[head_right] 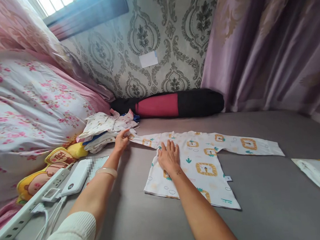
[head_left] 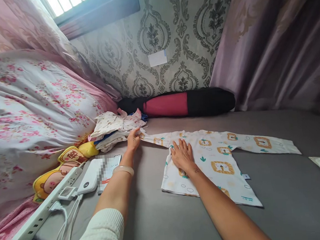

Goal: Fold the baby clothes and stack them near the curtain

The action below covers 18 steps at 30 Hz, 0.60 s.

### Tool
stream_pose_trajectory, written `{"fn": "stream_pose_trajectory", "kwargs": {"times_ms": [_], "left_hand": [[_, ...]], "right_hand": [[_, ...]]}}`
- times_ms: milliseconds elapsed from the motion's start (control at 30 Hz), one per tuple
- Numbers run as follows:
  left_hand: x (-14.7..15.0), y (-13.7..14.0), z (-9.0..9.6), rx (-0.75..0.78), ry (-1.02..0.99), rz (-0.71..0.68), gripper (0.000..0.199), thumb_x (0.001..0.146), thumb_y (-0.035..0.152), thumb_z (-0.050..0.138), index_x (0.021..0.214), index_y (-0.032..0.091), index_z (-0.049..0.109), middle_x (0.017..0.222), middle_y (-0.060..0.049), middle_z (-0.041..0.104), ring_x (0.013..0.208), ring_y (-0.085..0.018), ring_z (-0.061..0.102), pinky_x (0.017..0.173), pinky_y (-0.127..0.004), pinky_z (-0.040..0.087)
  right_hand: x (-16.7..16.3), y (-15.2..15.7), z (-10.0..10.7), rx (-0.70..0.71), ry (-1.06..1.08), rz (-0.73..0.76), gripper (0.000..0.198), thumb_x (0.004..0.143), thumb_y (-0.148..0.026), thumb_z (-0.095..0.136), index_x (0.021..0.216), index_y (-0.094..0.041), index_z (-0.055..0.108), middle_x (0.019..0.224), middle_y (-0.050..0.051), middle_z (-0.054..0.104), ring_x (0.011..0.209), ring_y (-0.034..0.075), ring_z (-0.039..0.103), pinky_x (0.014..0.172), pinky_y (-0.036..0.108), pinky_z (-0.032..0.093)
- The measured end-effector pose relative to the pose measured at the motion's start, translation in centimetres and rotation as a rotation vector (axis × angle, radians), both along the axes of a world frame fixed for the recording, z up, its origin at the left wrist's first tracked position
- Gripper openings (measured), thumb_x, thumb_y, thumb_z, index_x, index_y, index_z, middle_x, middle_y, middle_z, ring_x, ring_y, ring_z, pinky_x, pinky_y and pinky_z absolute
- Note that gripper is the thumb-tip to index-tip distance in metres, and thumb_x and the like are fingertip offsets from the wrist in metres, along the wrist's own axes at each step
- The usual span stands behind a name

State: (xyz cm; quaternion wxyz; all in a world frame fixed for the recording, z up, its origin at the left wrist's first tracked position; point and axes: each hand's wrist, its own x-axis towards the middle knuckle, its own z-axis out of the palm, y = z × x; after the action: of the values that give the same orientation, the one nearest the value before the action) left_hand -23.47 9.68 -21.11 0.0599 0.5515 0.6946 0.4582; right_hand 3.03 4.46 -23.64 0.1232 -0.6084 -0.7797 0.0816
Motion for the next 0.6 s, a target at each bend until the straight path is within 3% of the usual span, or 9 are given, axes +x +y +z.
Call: {"fn": "stream_pose_trajectory", "kwargs": {"times_ms": [167,300,367,500,600], "left_hand": [[1.5,-1.3,0.2,-0.23,0.192,0.198,0.052,0.076,0.02,0.059,0.128,0.02,0.055,0.124,-0.016,0.053,0.108,-0.029,0.056,0.094,-0.042,0.043],[4.5,-3.1,1.1,-0.173,0.367,0.402,0.053,0.079,0.03,0.064,0.13,0.022,0.054,0.136,-0.018,0.041,0.123,-0.037,0.041,0.098,-0.049,0.034],[6.1,-3.8,1.3,-0.169,0.423,0.228,0.037,0.082,0.032,0.06,0.118,0.023,0.062,0.126,-0.014,0.05,0.118,-0.034,0.044,0.097,-0.047,0.033],[8.8,-4.2,0.6,-0.245,0.483,-0.323,0.021,0.083,0.031,0.059,0.1,0.025,0.071,0.106,-0.007,0.062,0.105,-0.026,0.049,0.094,-0.04,0.034],[9.7,-4.1,-0.2,-0.258,0.519,-0.421,0.024,0.084,0.024,0.056,0.103,0.027,0.071,0.108,-0.006,0.064,0.106,-0.026,0.047,0.093,-0.041,0.032]], "right_hand": [[0.6,0.0,1.6,-0.008,0.037,0.021,0.049,0.096,-0.034,0.036,0.142,-0.016,0.041,0.152,0.016,0.031,0.141,0.027,0.022,0.112,0.045,0.013],[0.2,-1.5,4.7,-0.013,0.058,0.041,0.034,0.094,-0.022,0.035,0.117,-0.016,0.06,0.125,0.015,0.058,0.119,0.024,0.051,0.099,0.035,0.035],[-0.7,-3.1,6.0,-0.164,0.047,0.119,0.031,0.094,-0.024,0.037,0.108,-0.016,0.064,0.11,0.015,0.066,0.106,0.024,0.06,0.087,0.033,0.043],[-2.6,-6.3,6.9,-0.307,-0.004,0.258,0.029,0.088,-0.033,0.054,0.109,-0.013,0.063,0.108,0.018,0.067,0.104,0.029,0.063,0.082,0.034,0.046],[-3.3,-7.5,6.7,-0.345,-0.045,0.268,0.037,0.084,-0.027,0.061,0.115,-0.008,0.058,0.109,0.021,0.067,0.104,0.03,0.063,0.082,0.035,0.048]]}}
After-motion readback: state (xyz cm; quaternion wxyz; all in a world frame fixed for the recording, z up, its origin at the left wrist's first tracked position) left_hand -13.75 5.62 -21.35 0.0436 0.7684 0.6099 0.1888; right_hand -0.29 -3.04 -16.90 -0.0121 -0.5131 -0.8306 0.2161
